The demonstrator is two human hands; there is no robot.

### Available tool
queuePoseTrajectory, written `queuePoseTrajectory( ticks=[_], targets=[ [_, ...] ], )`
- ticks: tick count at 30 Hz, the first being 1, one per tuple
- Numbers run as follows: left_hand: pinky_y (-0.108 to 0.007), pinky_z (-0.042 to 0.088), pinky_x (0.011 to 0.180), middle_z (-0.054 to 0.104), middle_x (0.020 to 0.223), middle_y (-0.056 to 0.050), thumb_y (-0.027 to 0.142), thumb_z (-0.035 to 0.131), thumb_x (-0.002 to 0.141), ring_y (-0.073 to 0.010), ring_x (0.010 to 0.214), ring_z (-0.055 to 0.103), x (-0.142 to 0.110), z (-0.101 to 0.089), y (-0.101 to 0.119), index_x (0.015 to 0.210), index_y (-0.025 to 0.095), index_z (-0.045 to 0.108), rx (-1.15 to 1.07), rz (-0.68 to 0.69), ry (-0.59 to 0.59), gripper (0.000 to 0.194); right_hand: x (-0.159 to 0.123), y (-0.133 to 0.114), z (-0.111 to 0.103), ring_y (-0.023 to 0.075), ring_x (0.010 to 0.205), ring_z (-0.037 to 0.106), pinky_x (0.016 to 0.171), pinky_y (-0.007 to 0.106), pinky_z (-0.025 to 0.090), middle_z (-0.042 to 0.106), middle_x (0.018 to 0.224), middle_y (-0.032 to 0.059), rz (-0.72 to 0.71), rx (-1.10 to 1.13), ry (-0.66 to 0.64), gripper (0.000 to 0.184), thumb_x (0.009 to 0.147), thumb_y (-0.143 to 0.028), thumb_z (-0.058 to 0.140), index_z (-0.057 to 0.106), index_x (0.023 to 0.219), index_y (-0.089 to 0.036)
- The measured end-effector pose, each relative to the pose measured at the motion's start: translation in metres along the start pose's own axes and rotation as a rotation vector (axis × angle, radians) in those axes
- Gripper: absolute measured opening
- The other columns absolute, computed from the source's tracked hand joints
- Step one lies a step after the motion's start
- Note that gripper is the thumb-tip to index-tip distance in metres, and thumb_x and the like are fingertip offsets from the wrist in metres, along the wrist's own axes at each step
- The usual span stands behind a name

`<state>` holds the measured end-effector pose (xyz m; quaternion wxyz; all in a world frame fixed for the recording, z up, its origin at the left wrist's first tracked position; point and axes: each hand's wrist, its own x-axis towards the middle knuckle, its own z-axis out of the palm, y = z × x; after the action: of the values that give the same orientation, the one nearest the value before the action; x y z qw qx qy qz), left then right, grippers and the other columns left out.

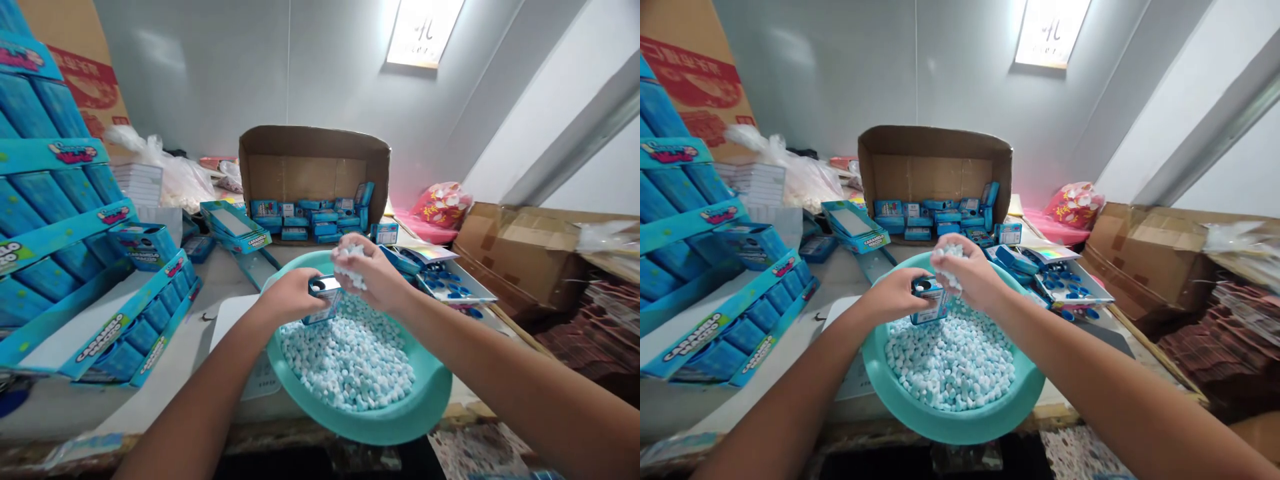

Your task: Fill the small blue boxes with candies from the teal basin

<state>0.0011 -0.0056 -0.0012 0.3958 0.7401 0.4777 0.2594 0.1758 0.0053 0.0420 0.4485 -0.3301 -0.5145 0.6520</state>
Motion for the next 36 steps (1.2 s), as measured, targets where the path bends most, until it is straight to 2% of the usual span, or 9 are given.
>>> queuePoseTrajectory(
  ticks=[3,6,13,19,22,29,32,36],
  targets=[
    [-0.030,0.041,0.060,0.075,0.091,-0.002,0.036,0.072,0.073,-0.0210,0.076,0.066,-0.002,-0.001,0.002,0.103,0.020,0.073,0.098,0.013,-0.025,0.034,0.023,0.000,0.012,0.0060,0.044,0.042,0.035,0.015,0.023,0.051,0.066,-0.0096,-0.063,0.195,0.074,0.036,0.066,-0.025,0.080,0.050,0.085,-0.026],
    [-0.032,0.044,0.068,0.076,0.098,-0.003,0.036,0.071,0.075,-0.0235,0.086,0.068,-0.004,-0.001,0.004,0.104,0.021,0.073,0.145,0.052,-0.048,0.033,0.035,0.010,0.018,0.0062,0.045,0.043,0.034,0.015,0.023,0.054,0.071,-0.0081,-0.066,0.248,0.104,0.035,0.066,-0.025,0.079,0.050,0.085,-0.026],
    [-0.035,0.045,0.072,0.075,0.110,-0.008,0.036,0.068,0.077,-0.0290,0.095,0.069,-0.003,-0.002,0.004,0.111,0.019,0.069,0.190,0.047,-0.136,0.038,0.034,0.033,0.013,0.0063,0.048,0.045,0.036,0.016,0.028,0.053,0.073,-0.0075,-0.025,0.259,0.158,0.030,0.069,-0.025,0.077,0.051,0.082,-0.024],
    [-0.035,0.046,0.071,0.074,0.111,-0.009,0.040,0.067,0.080,-0.0295,0.092,0.068,-0.002,-0.002,0.002,0.115,0.018,0.066,0.234,0.026,-0.151,0.041,0.035,0.032,0.014,0.0071,0.052,0.047,0.041,0.018,0.034,0.054,0.072,-0.0070,0.025,0.271,0.150,0.027,0.069,-0.027,0.076,0.052,0.079,-0.022],
    [-0.035,0.047,0.074,0.073,0.115,-0.008,0.043,0.068,0.081,-0.0301,0.098,0.068,-0.002,-0.004,0.002,0.119,0.019,0.065,0.212,0.046,-0.171,0.046,0.034,0.029,0.015,0.0086,0.053,0.051,0.042,0.020,0.036,0.055,0.073,-0.0063,0.049,0.272,0.142,0.026,0.069,-0.029,0.075,0.053,0.080,-0.022],
    [-0.033,0.044,0.068,0.073,0.104,-0.007,0.033,0.069,0.077,-0.0274,0.089,0.067,0.001,-0.006,-0.005,0.111,0.020,0.067,0.184,0.047,-0.190,0.037,0.032,0.029,0.012,0.0106,0.057,0.055,0.048,0.022,0.043,0.058,0.073,-0.0060,0.066,0.281,0.131,0.023,0.070,-0.030,0.072,0.053,0.081,-0.023],
    [-0.032,0.044,0.068,0.074,0.101,-0.004,0.031,0.070,0.076,-0.0262,0.089,0.067,0.002,-0.005,-0.005,0.109,0.020,0.068,0.104,0.062,-0.170,0.036,0.032,0.029,0.011,0.0112,0.059,0.056,0.050,0.023,0.044,0.058,0.072,-0.0061,0.063,0.275,0.131,0.023,0.070,-0.030,0.071,0.053,0.081,-0.024],
    [-0.030,0.042,0.064,0.072,0.087,-0.001,0.030,0.071,0.075,-0.0218,0.078,0.064,0.001,-0.004,0.000,0.101,0.020,0.069,0.065,0.036,-0.130,0.029,0.031,0.029,0.010,0.0128,0.059,0.057,0.051,0.024,0.046,0.059,0.071,-0.0057,0.034,0.242,0.121,0.020,0.072,-0.030,0.071,0.054,0.081,-0.024]
  ],
)
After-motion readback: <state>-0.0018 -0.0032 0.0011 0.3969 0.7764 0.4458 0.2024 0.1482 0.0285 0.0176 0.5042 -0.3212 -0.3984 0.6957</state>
